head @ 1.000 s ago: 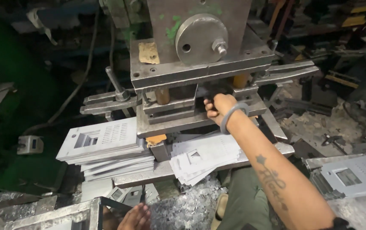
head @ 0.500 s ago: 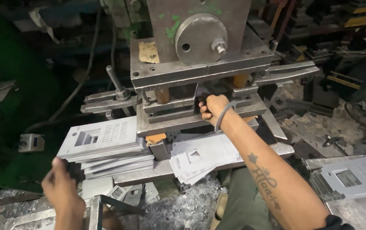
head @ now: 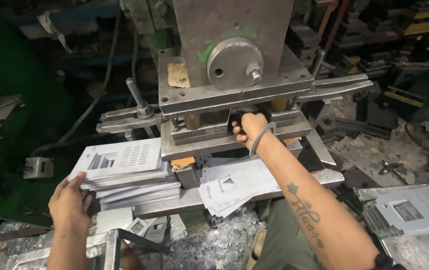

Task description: Using a manual stamping press to punch holes or designs into metal plates.

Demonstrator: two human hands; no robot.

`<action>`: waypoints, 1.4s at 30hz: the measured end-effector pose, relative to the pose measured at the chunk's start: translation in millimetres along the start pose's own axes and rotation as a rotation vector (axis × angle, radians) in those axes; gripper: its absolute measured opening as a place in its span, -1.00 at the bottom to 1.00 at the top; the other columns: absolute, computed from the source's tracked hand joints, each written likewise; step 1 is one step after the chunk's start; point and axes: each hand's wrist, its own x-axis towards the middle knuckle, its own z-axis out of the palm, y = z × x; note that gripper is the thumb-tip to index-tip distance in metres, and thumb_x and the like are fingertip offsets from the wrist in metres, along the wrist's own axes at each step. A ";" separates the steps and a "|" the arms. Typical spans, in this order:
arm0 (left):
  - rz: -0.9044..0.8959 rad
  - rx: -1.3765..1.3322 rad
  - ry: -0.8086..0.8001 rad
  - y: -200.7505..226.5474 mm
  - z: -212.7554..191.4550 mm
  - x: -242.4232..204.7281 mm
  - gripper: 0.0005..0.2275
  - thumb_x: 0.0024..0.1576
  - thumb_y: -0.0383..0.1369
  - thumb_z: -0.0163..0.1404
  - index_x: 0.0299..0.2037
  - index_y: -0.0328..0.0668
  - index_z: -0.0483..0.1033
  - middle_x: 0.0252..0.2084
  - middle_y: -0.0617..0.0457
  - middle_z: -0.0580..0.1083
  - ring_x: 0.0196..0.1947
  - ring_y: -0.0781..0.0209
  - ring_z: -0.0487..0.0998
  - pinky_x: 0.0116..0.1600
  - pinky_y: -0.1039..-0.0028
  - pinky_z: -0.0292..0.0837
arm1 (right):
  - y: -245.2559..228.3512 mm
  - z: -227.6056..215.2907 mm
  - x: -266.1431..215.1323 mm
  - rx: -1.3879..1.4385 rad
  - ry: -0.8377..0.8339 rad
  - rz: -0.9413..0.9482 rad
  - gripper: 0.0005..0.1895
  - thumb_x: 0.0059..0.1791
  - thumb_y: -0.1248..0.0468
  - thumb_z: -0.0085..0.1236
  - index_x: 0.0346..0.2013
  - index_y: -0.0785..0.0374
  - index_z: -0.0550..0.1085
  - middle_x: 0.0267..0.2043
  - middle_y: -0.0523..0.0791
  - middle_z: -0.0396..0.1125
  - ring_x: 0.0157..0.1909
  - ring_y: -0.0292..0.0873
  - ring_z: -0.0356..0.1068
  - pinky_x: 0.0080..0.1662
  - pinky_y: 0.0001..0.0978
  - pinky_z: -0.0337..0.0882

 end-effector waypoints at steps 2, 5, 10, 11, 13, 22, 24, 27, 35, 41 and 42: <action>-0.001 -0.045 0.006 -14.0 -4.6 18.0 -0.62 0.15 -0.25 0.13 0.18 -0.07 0.50 -0.02 0.18 0.50 -0.14 0.29 0.46 -0.05 0.43 0.42 | -7.8 7.9 -7.1 -0.037 0.025 0.006 -0.88 -0.01 0.44 -0.18 -0.29 0.32 0.37 -0.43 -0.05 0.30 -0.58 -0.27 0.19 -0.63 -0.48 -0.03; 0.010 -0.090 0.020 -19.8 -6.7 26.5 -0.68 0.22 -0.21 0.05 0.14 -0.10 0.53 -0.03 0.16 0.50 -0.14 0.26 0.49 -0.04 0.39 0.41 | -9.0 2.1 1.0 0.031 0.075 0.088 -0.89 0.03 0.37 -0.17 -0.32 0.25 0.37 -0.43 -0.07 0.31 -0.55 -0.28 0.24 -0.61 -0.49 -0.02; 0.063 -0.067 0.061 -9.8 -24.3 28.7 -0.73 0.23 -0.23 -0.02 0.08 -0.02 0.54 -0.01 0.21 0.53 -0.09 0.27 0.57 -0.10 0.44 0.42 | 8.4 -22.5 -27.8 0.196 0.018 0.036 -0.90 0.01 0.35 -0.06 -0.38 0.27 0.40 -0.46 -0.09 0.34 -0.54 -0.28 0.26 -0.56 -0.45 0.13; 0.097 -0.132 0.084 -17.0 -38.3 34.8 -0.76 0.27 -0.23 -0.05 0.08 -0.01 0.54 -0.03 0.20 0.54 -0.11 0.25 0.58 -0.14 0.45 0.41 | 19.9 -31.0 -53.6 0.141 -0.021 -0.091 -0.87 0.02 0.30 0.01 -0.39 0.27 0.40 -0.46 -0.11 0.34 -0.55 -0.29 0.25 -0.54 -0.45 0.17; 0.128 -0.195 0.104 -30.3 -66.3 45.5 -0.77 0.31 -0.23 -0.08 0.09 0.01 0.54 -0.06 0.18 0.55 -0.12 0.23 0.59 -0.18 0.45 0.41 | 45.7 -47.1 -99.2 0.085 -0.054 -0.216 -0.82 0.04 0.25 0.08 -0.40 0.28 0.39 -0.46 -0.12 0.34 -0.55 -0.31 0.24 -0.52 -0.46 0.21; 0.475 0.245 -0.088 -49.5 -132.3 57.2 -0.74 0.40 -0.42 -0.19 -0.03 -0.68 0.33 -0.04 -0.27 0.50 0.00 -0.04 0.61 0.06 0.29 0.59 | 161.9 -103.7 -137.5 0.125 0.114 -0.082 -0.78 0.03 0.20 0.11 -0.34 0.31 0.41 -0.49 -0.11 0.40 -0.56 -0.30 0.29 -0.50 -0.44 0.24; 0.289 0.017 -0.087 -18.9 -103.0 12.3 -0.74 0.38 -0.40 -0.21 0.02 -0.63 0.27 0.00 -0.30 0.49 0.03 -0.07 0.62 0.10 0.27 0.59 | 188.5 -120.1 -113.4 -0.105 0.134 -0.020 -0.55 0.08 0.01 0.10 -0.40 0.40 0.49 -0.59 -0.09 0.30 -0.67 -0.27 0.16 -0.61 -0.45 0.06; 0.068 -0.316 -0.041 -0.4 -73.8 -20.0 -0.68 0.41 -0.30 -0.16 0.10 -0.56 0.26 0.00 -0.27 0.48 0.01 -0.05 0.62 0.11 0.27 0.62 | 199.1 -124.8 -105.2 -0.191 0.140 0.126 -0.51 0.08 -0.05 0.08 -0.39 0.37 0.51 -0.59 -0.12 0.31 -0.65 -0.31 0.21 -0.61 -0.49 0.09; 0.071 -0.210 -0.105 -1.8 -74.7 -21.7 -0.64 0.45 -0.32 -0.11 0.17 -0.66 0.23 0.01 -0.32 0.46 0.03 -0.11 0.57 0.18 0.26 0.58 | 213.9 -131.4 -109.2 -0.169 0.059 0.170 -0.58 0.06 0.01 0.07 -0.32 0.36 0.55 -0.55 -0.10 0.37 -0.63 -0.29 0.24 -0.62 -0.47 0.11; 0.031 -0.188 -0.175 1.2 -93.8 -25.7 -0.65 0.45 -0.30 -0.21 0.19 -0.60 0.20 0.10 -0.38 0.47 0.12 -0.14 0.58 0.16 0.27 0.57 | 235.2 -135.4 -110.9 -0.218 0.039 0.193 -0.59 0.07 0.02 0.04 -0.30 0.36 0.55 -0.52 -0.08 0.40 -0.61 -0.28 0.24 -0.61 -0.46 0.11; 0.028 -0.188 -0.184 2.3 -95.8 -26.5 -0.65 0.45 -0.30 -0.23 0.21 -0.58 0.21 0.12 -0.36 0.47 0.13 -0.13 0.58 0.16 0.27 0.59 | 237.3 -135.6 -111.1 -0.211 0.030 0.187 -0.59 0.07 0.02 0.04 -0.29 0.36 0.54 -0.51 -0.07 0.41 -0.60 -0.28 0.25 -0.61 -0.46 0.12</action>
